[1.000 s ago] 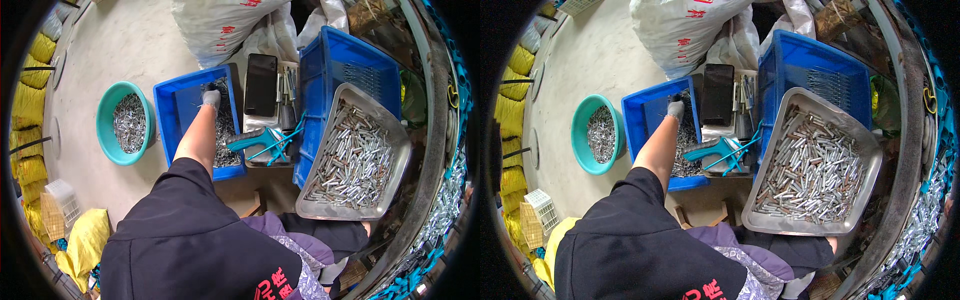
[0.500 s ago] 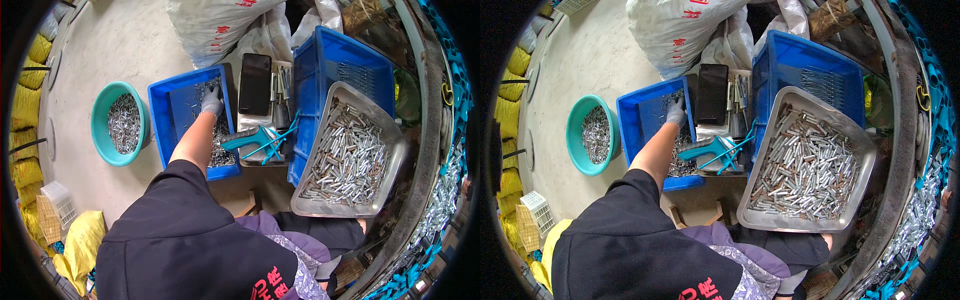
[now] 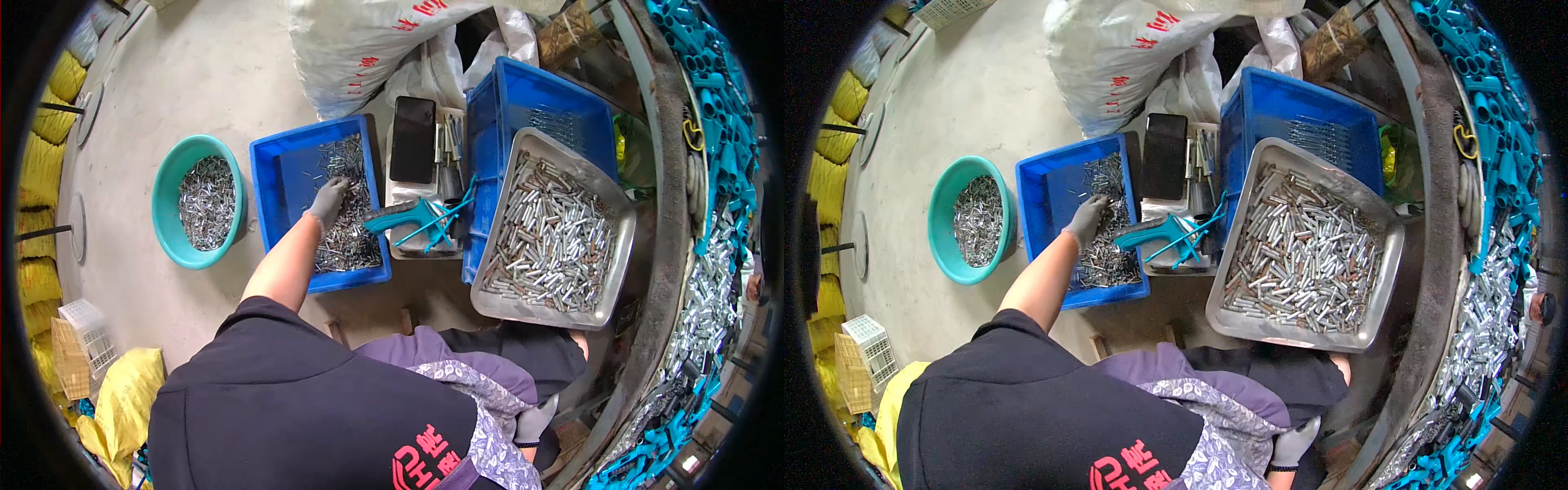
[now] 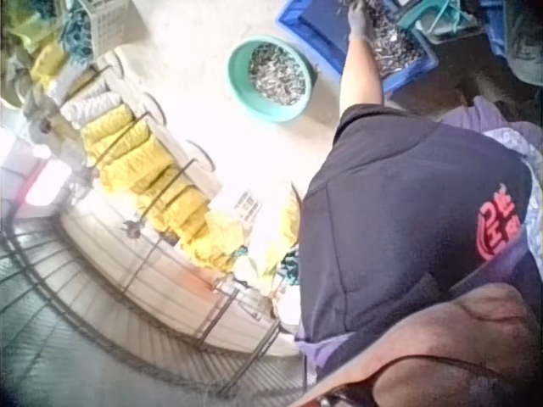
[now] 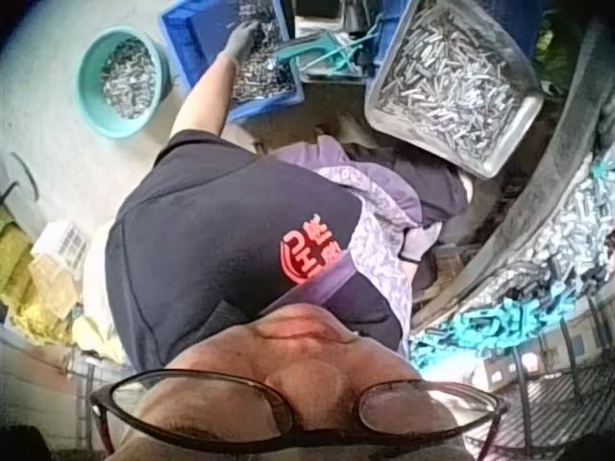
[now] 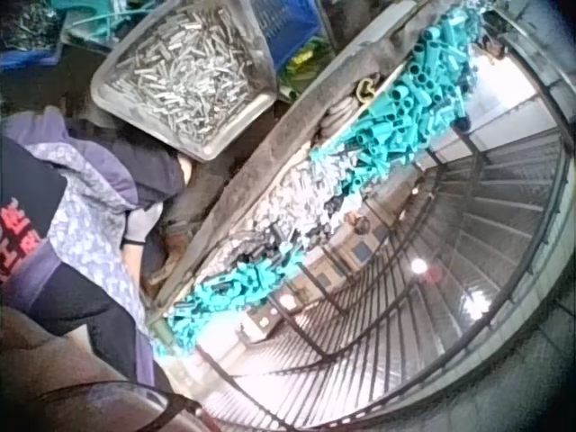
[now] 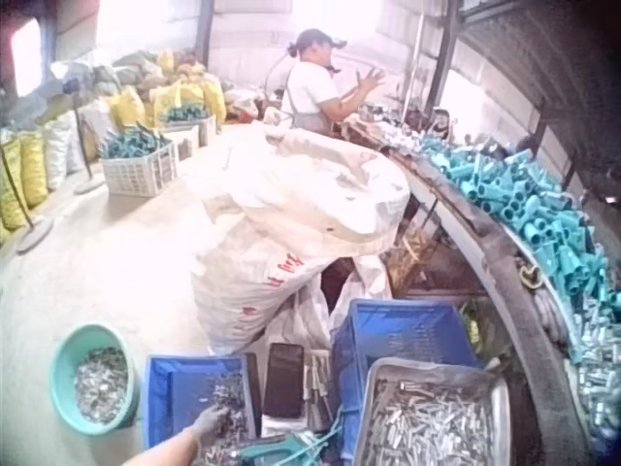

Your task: The person sorts small metal bolts by hand, inspecting them and placing them into different blue plastic bins and a green plastic basin from a metal tray.

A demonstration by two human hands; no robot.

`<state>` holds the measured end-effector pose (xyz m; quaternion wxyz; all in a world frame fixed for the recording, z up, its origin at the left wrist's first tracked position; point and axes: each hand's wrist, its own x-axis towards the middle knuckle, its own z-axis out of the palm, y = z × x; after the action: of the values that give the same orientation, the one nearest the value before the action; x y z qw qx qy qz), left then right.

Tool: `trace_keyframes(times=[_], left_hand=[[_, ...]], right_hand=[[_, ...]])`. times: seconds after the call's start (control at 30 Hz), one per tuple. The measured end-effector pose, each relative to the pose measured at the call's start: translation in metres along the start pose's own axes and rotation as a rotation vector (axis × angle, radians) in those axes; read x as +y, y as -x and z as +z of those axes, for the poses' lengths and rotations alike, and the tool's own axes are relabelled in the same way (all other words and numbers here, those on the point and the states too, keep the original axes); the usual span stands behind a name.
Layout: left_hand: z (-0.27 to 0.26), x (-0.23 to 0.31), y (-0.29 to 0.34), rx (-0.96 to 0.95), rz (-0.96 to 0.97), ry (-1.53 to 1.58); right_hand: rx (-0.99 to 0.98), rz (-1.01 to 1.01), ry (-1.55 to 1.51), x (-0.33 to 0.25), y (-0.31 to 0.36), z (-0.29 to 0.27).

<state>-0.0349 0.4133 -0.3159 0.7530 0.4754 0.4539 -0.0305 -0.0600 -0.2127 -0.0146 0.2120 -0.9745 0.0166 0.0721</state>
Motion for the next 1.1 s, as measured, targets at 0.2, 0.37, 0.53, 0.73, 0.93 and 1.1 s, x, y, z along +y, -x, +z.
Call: trace_keyframes(times=[0.2,0.37,0.53,0.73,0.93,1.1], left_hand=[[-0.010,0.059,0.094,-0.250,-0.185,0.670],[-0.041,0.054,0.090,-0.689,-0.018,1.031],[-0.021,0.066,0.119,-0.661,0.018,1.388],[-0.010,0.071,0.119,-0.584,0.170,1.534],[0.022,0.111,0.184,-0.782,0.150,1.409],[0.097,0.161,0.287,-0.870,-0.011,1.238]], right_hand=[[0.051,0.030,-0.125,0.005,0.004,0.012],[0.055,0.067,0.003,0.031,-0.004,0.010],[0.139,0.018,0.033,0.030,-0.009,0.005],[0.189,-0.061,0.081,0.013,0.001,-0.004],[0.268,-0.080,-0.074,-0.009,0.014,-0.022],[0.285,-0.288,-0.354,-0.144,0.025,-0.063]])
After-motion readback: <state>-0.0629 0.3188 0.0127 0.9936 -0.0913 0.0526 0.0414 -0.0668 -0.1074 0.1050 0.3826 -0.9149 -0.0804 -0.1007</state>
